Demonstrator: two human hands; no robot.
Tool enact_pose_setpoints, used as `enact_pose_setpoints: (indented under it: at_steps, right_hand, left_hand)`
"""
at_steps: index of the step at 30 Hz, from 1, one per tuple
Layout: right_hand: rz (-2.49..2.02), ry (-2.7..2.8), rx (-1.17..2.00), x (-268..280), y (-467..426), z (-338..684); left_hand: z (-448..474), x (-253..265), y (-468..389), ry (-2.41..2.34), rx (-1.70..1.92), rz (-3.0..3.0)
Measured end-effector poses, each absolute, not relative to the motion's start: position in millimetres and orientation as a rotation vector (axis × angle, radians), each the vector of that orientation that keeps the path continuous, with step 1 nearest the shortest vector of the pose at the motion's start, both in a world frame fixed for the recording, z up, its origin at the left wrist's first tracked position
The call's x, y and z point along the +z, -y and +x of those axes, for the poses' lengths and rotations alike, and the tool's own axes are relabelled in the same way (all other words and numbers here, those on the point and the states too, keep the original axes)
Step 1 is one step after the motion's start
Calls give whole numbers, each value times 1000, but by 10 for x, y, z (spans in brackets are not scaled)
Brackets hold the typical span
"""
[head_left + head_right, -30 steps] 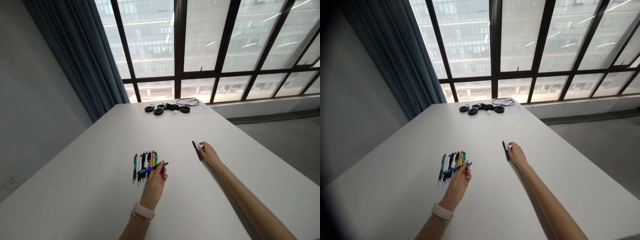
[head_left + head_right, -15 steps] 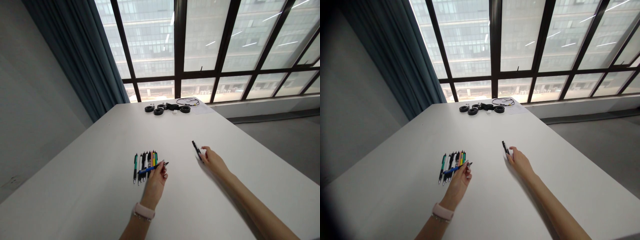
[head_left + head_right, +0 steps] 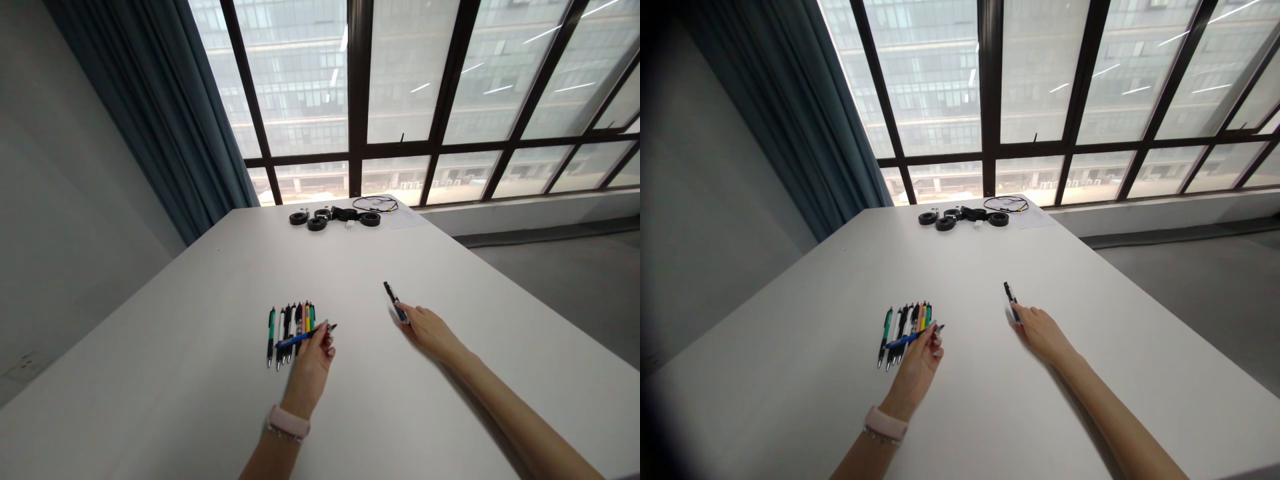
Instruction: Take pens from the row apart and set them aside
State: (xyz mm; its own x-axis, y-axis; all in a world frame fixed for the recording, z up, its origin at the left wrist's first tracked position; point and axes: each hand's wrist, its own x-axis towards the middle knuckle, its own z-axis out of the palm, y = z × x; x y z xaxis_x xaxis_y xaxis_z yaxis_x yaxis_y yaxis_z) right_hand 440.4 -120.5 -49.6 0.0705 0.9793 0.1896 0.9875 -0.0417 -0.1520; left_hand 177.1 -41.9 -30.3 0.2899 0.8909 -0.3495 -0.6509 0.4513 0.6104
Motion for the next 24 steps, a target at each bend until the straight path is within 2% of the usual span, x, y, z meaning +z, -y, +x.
enact_pose_setpoints:
  at_steps: [15,24]
  right_hand:
    - [-2020,1781,19,-572,1198,4553]
    - [-2121,1749,37,-616,1094,4575]
  left_hand:
    - [1774,-310,413,-713,1065,368]
    - [1769,-310,406,-717,1064,366]
